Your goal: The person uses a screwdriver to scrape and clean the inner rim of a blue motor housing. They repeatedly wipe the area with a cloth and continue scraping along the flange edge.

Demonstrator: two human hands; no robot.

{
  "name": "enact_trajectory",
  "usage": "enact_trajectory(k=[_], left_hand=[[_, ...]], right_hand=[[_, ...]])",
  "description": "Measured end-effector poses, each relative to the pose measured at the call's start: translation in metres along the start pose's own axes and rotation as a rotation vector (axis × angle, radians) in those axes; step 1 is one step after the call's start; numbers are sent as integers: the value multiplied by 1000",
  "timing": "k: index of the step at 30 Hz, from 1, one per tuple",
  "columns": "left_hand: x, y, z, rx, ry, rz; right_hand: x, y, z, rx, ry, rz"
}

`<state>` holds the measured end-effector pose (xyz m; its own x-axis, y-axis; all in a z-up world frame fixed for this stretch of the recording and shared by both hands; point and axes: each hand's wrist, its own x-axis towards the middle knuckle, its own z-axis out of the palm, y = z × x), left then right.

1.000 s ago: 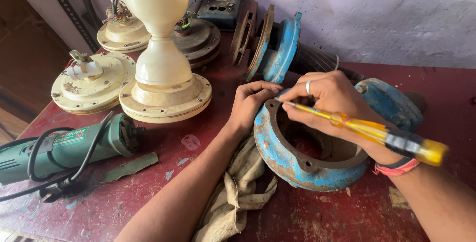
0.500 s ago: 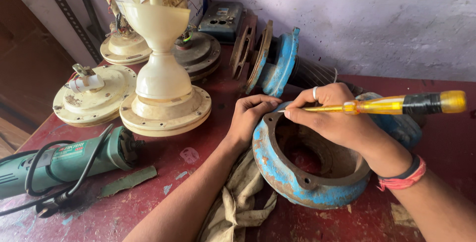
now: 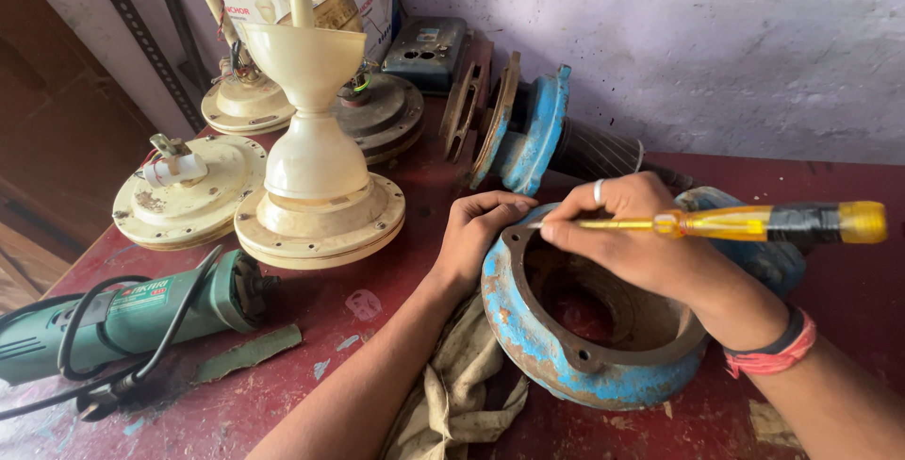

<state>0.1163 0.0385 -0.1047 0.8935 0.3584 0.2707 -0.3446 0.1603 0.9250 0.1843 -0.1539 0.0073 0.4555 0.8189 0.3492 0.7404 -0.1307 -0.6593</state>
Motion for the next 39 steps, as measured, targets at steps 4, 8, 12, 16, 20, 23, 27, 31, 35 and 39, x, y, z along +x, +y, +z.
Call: enact_trajectory(k=[4,8,12,16,20,23,27,31,35,39], left_hand=[[-1,2,-1,-5,1,5],[0,3,1,-12,-1,-15],[-2,4,1,-9,6,-9],[0,4,1,19,4,-21],[0,4,1,13,4,-22],[0,4,1,15,7,-19],[0,5,2,24,19,-58],[0,6,2,8,-3,-14],[-1,4,1,0,5,-40],[1,2,0,-3,8,-32]], right_hand=[[1,1,1,18,-24,1],[2,3,0,37,-44,-44],[1,1,1,-95,51,117],[1,0,1,16,-35,-52],[0,1,1,-13,-10,-41],[1,2,1,20,-31,-41],[1,1,2,-27,-1,58],[2,-2,1,53,-74,-43],[7,-3,-8,-43,-87,-182],[13,2,-4,-24,-147,-110]])
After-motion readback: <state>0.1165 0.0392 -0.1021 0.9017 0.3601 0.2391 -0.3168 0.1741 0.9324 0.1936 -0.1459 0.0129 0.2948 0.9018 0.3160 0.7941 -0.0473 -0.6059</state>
